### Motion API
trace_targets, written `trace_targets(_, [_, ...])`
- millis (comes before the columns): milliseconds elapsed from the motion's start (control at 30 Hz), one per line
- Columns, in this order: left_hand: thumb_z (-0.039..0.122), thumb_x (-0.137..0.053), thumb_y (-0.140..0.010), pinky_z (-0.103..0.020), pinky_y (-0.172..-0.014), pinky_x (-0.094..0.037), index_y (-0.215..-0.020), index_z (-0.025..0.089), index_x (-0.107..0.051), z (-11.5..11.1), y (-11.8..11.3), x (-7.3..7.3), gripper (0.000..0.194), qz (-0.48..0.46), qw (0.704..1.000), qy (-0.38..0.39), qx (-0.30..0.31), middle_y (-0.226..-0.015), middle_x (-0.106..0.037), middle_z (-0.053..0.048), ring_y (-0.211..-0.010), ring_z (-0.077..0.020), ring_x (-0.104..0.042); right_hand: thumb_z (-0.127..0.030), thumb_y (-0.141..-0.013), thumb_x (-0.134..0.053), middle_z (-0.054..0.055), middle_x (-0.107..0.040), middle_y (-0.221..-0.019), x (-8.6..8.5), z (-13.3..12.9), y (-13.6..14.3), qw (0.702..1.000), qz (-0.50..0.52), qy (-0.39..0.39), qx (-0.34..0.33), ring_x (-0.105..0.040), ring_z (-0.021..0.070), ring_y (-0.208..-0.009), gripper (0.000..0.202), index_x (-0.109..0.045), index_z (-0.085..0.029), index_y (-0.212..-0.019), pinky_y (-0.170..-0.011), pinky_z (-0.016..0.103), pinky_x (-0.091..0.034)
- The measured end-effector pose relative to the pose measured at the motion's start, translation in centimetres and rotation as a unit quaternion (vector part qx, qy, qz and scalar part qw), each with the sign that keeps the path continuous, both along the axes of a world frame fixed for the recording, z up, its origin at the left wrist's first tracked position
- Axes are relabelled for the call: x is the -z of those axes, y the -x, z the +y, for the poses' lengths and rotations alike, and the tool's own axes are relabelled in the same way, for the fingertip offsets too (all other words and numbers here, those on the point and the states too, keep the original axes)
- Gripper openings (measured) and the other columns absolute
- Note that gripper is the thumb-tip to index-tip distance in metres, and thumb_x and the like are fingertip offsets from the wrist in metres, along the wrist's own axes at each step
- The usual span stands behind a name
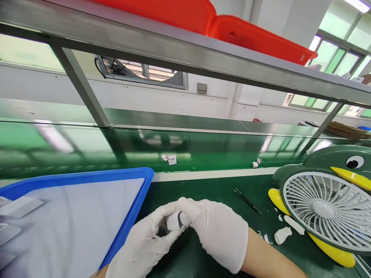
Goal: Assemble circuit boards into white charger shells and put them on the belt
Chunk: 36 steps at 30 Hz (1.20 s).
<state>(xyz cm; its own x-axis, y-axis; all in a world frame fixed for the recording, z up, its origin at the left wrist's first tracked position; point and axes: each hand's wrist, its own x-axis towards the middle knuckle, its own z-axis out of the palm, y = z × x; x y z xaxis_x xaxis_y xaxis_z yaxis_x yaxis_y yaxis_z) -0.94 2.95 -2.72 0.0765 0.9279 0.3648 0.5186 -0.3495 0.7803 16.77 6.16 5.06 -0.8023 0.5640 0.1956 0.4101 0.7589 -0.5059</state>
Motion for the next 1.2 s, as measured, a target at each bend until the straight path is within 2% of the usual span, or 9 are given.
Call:
trace_targets(133, [0.026,-0.059,-0.085,-0.022,-0.062,-0.056,-0.106,0.032,-0.065,-0.3,0.0,0.1,0.022,0.014,1.000,0.018,-0.007,-0.062,-0.063,0.005,-0.056,-0.0147,-0.065,-0.012,-0.094,-0.036,-0.004,-0.056,-0.079,-0.9,-0.5,0.2,0.999,-0.022,0.024,0.022,-0.051,0.0121,-0.067,0.017,-0.046,-0.024,-0.088,-0.061,0.023,-0.041])
trace_targets(267, [0.020,-0.062,-0.081,-0.023,-0.066,-0.059,-0.115,0.031,-0.059,-0.5,0.2,0.8,0.037,-0.025,1.000,-0.009,-0.013,-0.085,-0.073,0.002,-0.070,-0.0170,-0.071,-0.012,-0.089,-0.040,0.000,-0.060,-0.077,-0.7,-0.7,-0.1,0.997,-0.040,-0.041,0.044,-0.054,0.0138,-0.063,0.016,-0.052,-0.023,-0.092,-0.055,0.023,-0.042])
trace_targets(367, [0.013,-0.056,-0.084,-0.026,-0.075,-0.060,-0.123,0.030,-0.058,-0.2,0.3,1.0,0.043,-0.013,0.996,-0.054,0.073,-0.094,-0.074,-0.002,-0.086,-0.0190,-0.072,-0.014,-0.088,-0.044,0.003,-0.063,-0.081,1.0,-0.6,-0.5,0.995,-0.015,-0.094,0.035,-0.057,0.0154,-0.061,0.032,-0.050,-0.022,-0.118,-0.054,0.025,-0.045])
trace_targets(467, [0.012,-0.051,-0.087,-0.028,-0.083,-0.058,-0.119,0.031,-0.064,0.2,0.3,0.8,0.039,0.036,0.985,-0.103,0.131,-0.105,-0.073,-0.005,-0.102,-0.0210,-0.068,-0.018,-0.091,-0.044,0.006,-0.066,-0.087,2.3,-0.2,-0.8,0.996,-0.005,-0.078,0.044,-0.060,0.0180,-0.065,0.057,-0.025,-0.022,-0.145,-0.058,0.029,-0.050])
trace_targets(567, [0.017,-0.058,-0.085,-0.027,-0.073,-0.059,-0.113,0.027,-0.065,0.3,0.0,0.5,0.031,0.018,0.992,-0.093,0.081,-0.097,-0.074,-0.006,-0.084,-0.0196,-0.071,-0.018,-0.090,-0.051,0.011,-0.062,-0.115,1.8,-0.1,-1.2,0.998,0.020,-0.031,0.059,-0.065,0.0210,-0.088,0.075,-0.008,-0.026,-0.151,-0.076,0.034,-0.054])
trace_targets(667, [0.023,-0.065,-0.080,-0.024,-0.059,-0.055,-0.101,0.023,-0.065,0.2,-0.4,0.1,0.021,-0.088,0.996,-0.012,0.011,-0.077,-0.071,-0.001,-0.063,-0.0148,-0.066,-0.029,-0.081,-0.069,0.012,-0.041,-0.143,0.5,0.1,-2.0,0.994,0.081,0.003,0.068,-0.051,0.0264,-0.121,0.089,-0.011,-0.029,-0.150,-0.101,0.042,-0.046])
trace_targets(833, [0.032,-0.068,-0.073,-0.018,-0.039,-0.040,-0.085,0.022,-0.053,0.5,-0.9,-1.4,0.021,-0.299,0.944,0.132,-0.037,-0.059,-0.054,0.008,-0.044,-0.0074,-0.050,-0.016,-0.085,-0.059,0.007,-0.058,-0.115,2.2,1.0,-1.3,0.967,0.232,-0.016,0.104,-0.058,0.0204,-0.105,0.037,-0.049,-0.025,-0.120,-0.095,0.040,-0.049])
trace_targets(1033, [0.037,-0.074,-0.067,-0.013,-0.035,-0.023,-0.074,0.021,-0.045,0.7,-1.1,-2.6,0.034,-0.369,0.907,0.201,-0.015,-0.050,-0.048,0.011,-0.038,-0.0022,-0.033,-0.018,-0.074,-0.074,0.007,-0.060,-0.110,7.2,1.4,2.7,0.937,0.336,-0.080,0.051,-0.061,0.0212,-0.104,0.052,-0.048,-0.024,-0.117,-0.090,0.036,-0.052])
trace_targets(1200, [0.033,-0.072,-0.069,-0.013,-0.035,-0.023,-0.070,0.022,-0.038,0.3,-1.1,-2.9,0.036,-0.345,0.912,0.221,0.009,-0.050,-0.045,0.012,-0.039,-0.0024,-0.035,-0.023,-0.077,-0.074,0.006,-0.067,-0.103,7.1,1.3,2.6,0.932,0.335,-0.116,0.078,-0.066,0.0196,-0.095,0.040,-0.054,-0.024,-0.112,-0.084,0.032,-0.055])
